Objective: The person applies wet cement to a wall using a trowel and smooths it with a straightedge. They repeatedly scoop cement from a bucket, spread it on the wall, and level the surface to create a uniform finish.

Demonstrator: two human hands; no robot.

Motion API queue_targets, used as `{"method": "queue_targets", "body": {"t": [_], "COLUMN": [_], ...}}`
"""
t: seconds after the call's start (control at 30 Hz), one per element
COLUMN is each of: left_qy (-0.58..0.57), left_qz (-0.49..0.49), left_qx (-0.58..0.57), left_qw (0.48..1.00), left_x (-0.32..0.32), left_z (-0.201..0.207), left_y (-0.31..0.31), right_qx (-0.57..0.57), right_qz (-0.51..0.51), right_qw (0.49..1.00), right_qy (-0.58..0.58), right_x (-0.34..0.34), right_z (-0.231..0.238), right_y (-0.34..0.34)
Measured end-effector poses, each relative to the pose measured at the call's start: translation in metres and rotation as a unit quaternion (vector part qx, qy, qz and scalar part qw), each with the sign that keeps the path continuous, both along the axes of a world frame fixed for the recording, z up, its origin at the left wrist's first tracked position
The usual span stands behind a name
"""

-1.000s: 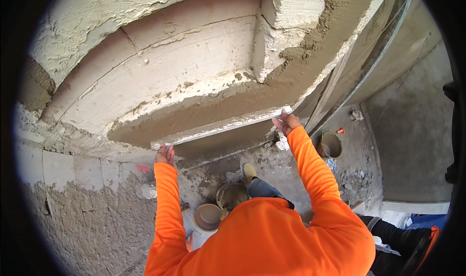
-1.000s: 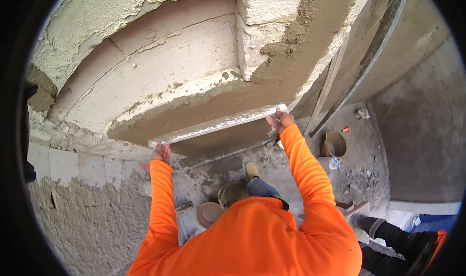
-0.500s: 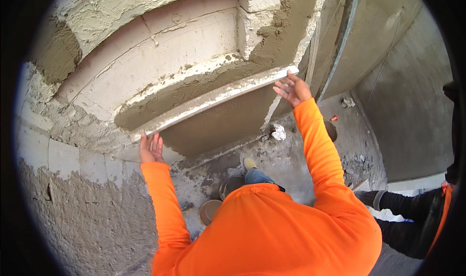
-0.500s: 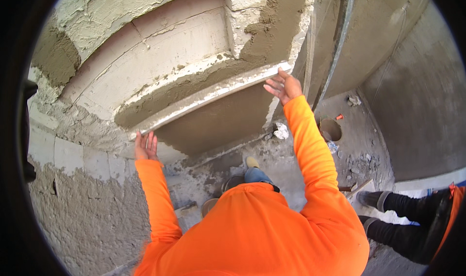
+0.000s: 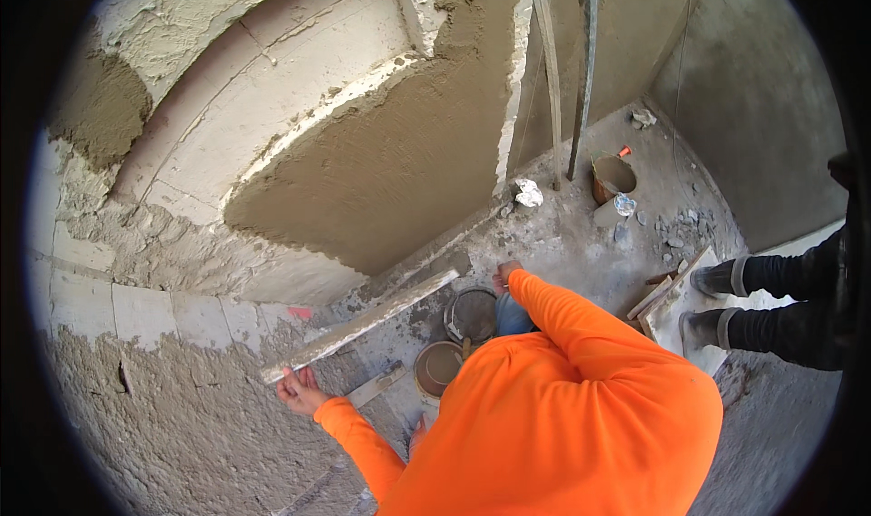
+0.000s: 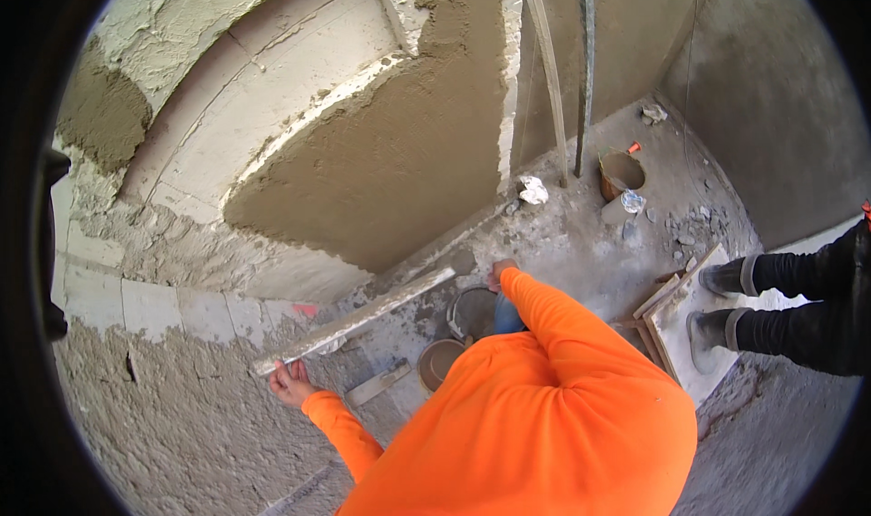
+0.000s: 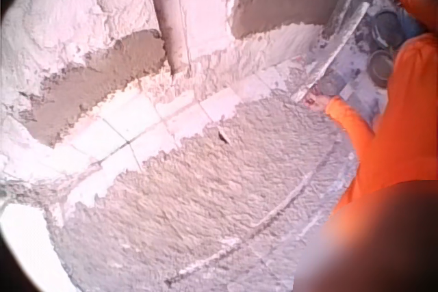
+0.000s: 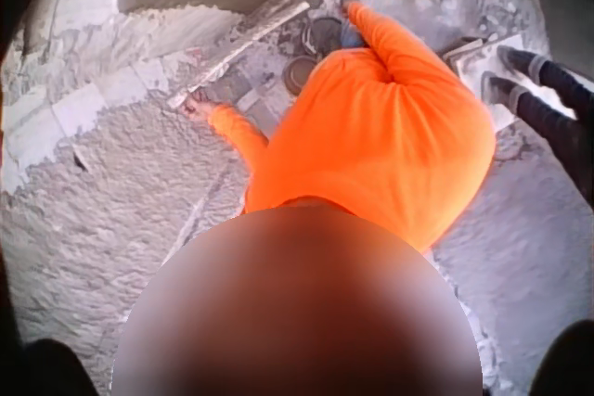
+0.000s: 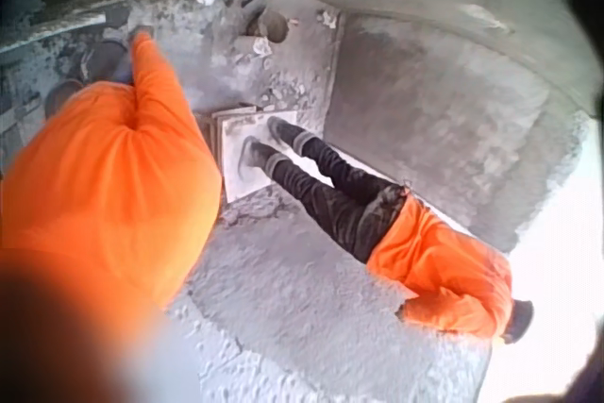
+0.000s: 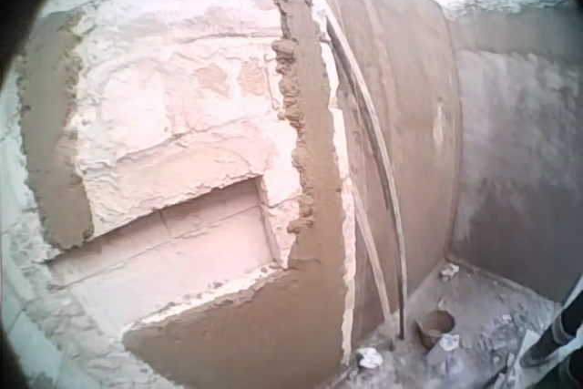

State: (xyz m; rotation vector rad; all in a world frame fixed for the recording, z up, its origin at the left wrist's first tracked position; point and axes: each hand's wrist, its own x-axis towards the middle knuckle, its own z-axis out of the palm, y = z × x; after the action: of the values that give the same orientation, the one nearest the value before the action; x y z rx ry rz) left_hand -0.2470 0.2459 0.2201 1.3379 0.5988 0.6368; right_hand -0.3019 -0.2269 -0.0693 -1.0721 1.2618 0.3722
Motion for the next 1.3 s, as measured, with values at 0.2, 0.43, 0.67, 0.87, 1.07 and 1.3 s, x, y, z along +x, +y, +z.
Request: {"method": "queue_targets", "body": {"t": [0.2, 0.43, 0.67, 0.87, 1.07, 1.3], "left_qy": [0.003, 0.062, 0.149, 0.140, 0.106, 0.058], "left_qz": [0.036, 0.067, 0.119, 0.149, 0.103, 0.113], "left_qx": [0.084, 0.169, 0.297, 0.334, 0.360, 0.322], "left_qw": [0.996, 0.981, 0.936, 0.920, 0.921, 0.938], "left_x": [-0.063, -0.132, -0.158, -0.180, -0.189, -0.182], "left_z": [-0.027, -0.068, -0.084, -0.108, -0.119, -0.133], "left_y": [0.035, 0.037, 0.033, 0.050, 0.047, 0.035], "right_qx": [-0.181, -0.048, 0.408, -0.249, -0.195, 0.117], "right_qz": [0.376, 0.411, 0.517, 0.405, 0.299, 0.195], "right_qw": [0.905, 0.896, 0.744, 0.880, 0.918, 0.946], "right_qy": [0.083, 0.163, 0.112, 0.023, 0.171, 0.231], "right_x": [-0.042, -0.057, -0.110, -0.111, -0.115, -0.104], "right_z": [-0.037, -0.177, -0.349, -0.337, -0.365, -0.393], "right_y": [0.012, 0.037, 0.141, 0.223, 0.230, 0.250]}}
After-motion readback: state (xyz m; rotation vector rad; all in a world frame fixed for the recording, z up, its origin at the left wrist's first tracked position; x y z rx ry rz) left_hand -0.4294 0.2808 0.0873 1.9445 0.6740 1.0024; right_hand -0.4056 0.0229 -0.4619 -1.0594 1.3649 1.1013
